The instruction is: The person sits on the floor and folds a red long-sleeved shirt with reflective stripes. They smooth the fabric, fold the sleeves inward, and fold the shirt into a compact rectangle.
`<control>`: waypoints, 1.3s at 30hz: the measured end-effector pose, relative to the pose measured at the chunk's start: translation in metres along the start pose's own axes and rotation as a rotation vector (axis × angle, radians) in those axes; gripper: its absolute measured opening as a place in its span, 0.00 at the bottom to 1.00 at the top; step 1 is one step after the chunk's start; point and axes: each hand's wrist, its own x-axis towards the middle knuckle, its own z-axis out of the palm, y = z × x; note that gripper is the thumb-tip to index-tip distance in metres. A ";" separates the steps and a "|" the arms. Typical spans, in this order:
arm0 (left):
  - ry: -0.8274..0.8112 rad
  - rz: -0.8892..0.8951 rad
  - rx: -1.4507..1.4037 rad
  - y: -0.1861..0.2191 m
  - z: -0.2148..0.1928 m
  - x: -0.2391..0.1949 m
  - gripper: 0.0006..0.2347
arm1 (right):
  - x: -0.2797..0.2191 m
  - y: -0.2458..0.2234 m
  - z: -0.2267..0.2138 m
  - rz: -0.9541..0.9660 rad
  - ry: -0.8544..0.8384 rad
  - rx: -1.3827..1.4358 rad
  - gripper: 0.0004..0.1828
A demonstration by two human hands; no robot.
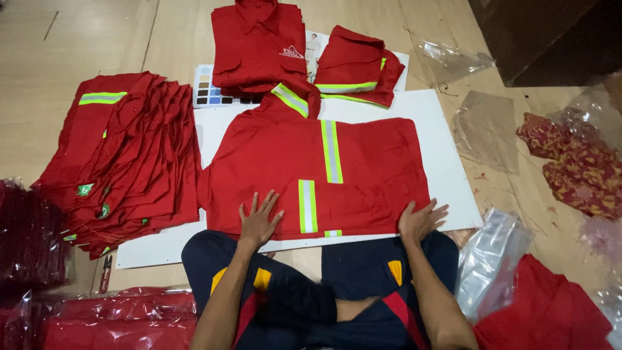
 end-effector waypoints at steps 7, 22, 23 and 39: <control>0.424 0.069 -0.057 -0.039 0.009 0.119 0.19 | 0.033 -0.059 -0.007 -0.362 0.268 0.083 0.12; 0.563 -0.292 -0.556 -0.137 -0.074 0.349 0.26 | 0.239 -0.149 0.084 -0.422 -0.607 -0.240 0.54; 0.567 -0.313 -0.556 -0.150 -0.070 0.353 0.27 | 0.253 -0.135 0.099 -0.456 -0.568 -0.277 0.37; 0.548 -0.015 -0.882 -0.150 -0.103 0.300 0.08 | 0.237 -0.158 0.025 -0.462 -0.524 -0.146 0.09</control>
